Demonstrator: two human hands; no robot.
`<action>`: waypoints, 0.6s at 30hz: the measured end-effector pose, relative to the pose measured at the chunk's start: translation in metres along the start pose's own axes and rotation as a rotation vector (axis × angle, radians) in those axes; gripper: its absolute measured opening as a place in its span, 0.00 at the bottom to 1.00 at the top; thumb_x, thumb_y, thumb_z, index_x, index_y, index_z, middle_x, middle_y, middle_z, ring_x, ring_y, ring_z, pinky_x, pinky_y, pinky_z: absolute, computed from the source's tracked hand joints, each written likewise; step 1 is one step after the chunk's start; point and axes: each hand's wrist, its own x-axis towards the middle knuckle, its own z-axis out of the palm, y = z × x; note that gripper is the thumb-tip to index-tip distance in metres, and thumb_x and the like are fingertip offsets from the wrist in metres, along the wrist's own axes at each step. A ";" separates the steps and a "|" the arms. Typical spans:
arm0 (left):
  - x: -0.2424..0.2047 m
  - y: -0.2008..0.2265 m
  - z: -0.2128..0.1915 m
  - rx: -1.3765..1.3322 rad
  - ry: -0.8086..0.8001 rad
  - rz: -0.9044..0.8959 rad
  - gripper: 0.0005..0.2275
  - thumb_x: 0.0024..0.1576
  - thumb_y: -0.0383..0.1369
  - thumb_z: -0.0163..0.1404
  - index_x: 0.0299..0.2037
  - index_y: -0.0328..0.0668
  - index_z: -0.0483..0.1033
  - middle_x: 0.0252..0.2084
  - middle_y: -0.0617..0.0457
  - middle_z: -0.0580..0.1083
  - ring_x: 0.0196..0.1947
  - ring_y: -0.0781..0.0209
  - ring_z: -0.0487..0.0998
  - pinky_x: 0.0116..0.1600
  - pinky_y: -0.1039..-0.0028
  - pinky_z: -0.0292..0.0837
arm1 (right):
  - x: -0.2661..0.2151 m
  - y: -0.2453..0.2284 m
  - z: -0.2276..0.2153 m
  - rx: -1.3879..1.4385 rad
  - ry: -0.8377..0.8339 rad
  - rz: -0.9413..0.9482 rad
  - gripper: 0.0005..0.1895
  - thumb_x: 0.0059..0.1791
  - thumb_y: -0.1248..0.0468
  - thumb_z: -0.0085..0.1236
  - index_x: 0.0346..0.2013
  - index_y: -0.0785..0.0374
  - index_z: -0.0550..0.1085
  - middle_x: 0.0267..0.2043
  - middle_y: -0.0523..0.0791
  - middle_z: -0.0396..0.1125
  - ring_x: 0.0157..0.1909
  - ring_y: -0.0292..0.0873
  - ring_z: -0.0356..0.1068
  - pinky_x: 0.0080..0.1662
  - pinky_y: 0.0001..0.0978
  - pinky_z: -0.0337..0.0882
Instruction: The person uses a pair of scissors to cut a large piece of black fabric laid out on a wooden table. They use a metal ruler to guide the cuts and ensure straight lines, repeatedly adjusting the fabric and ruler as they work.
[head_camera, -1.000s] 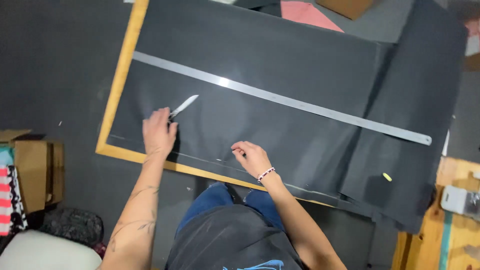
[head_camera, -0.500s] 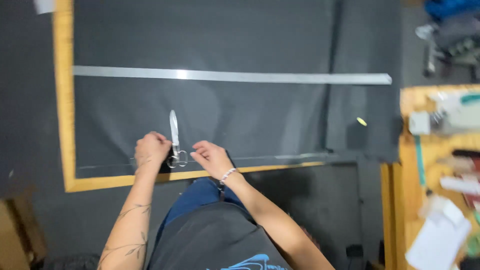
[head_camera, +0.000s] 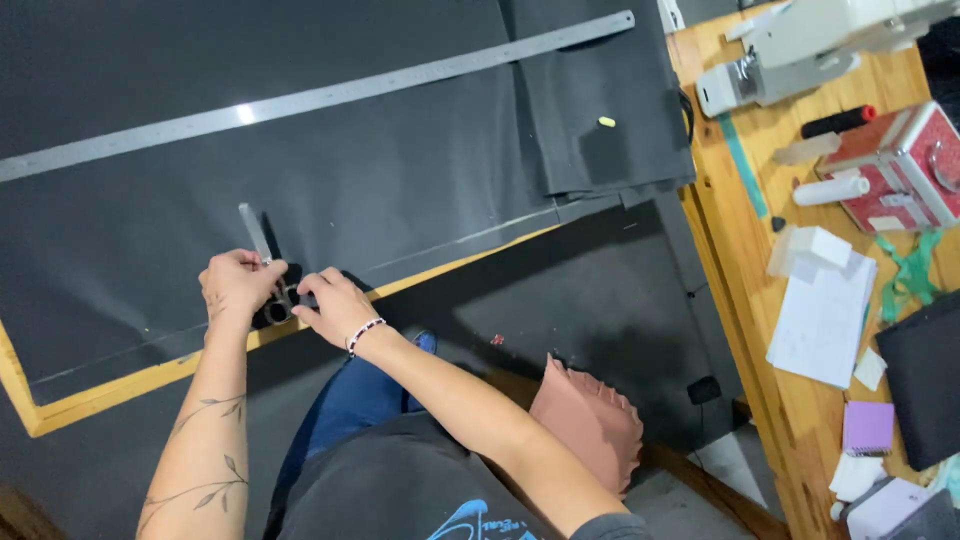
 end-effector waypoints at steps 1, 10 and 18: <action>0.009 -0.013 0.013 0.001 -0.002 0.002 0.05 0.48 0.30 0.57 0.27 0.44 0.73 0.19 0.56 0.74 0.26 0.54 0.80 0.36 0.59 0.75 | 0.001 0.008 0.002 0.001 0.002 0.002 0.16 0.50 0.54 0.56 0.52 0.51 0.71 0.54 0.48 0.65 0.58 0.54 0.71 0.58 0.45 0.74; -0.031 0.003 0.040 -0.650 -0.151 0.040 0.13 0.60 0.31 0.54 0.48 0.25 0.75 0.42 0.27 0.74 0.38 0.42 0.82 0.42 0.62 0.83 | -0.008 0.039 -0.019 -0.019 0.136 0.048 0.12 0.51 0.53 0.55 0.48 0.48 0.75 0.53 0.45 0.66 0.59 0.52 0.70 0.59 0.43 0.72; -0.086 0.058 0.081 -1.180 -0.570 -0.180 0.12 0.60 0.37 0.55 0.45 0.34 0.76 0.37 0.41 0.78 0.40 0.49 0.84 0.52 0.59 0.79 | -0.039 0.091 -0.105 -0.114 0.371 0.129 0.13 0.34 0.49 0.71 0.25 0.50 0.77 0.40 0.39 0.69 0.49 0.46 0.73 0.53 0.36 0.74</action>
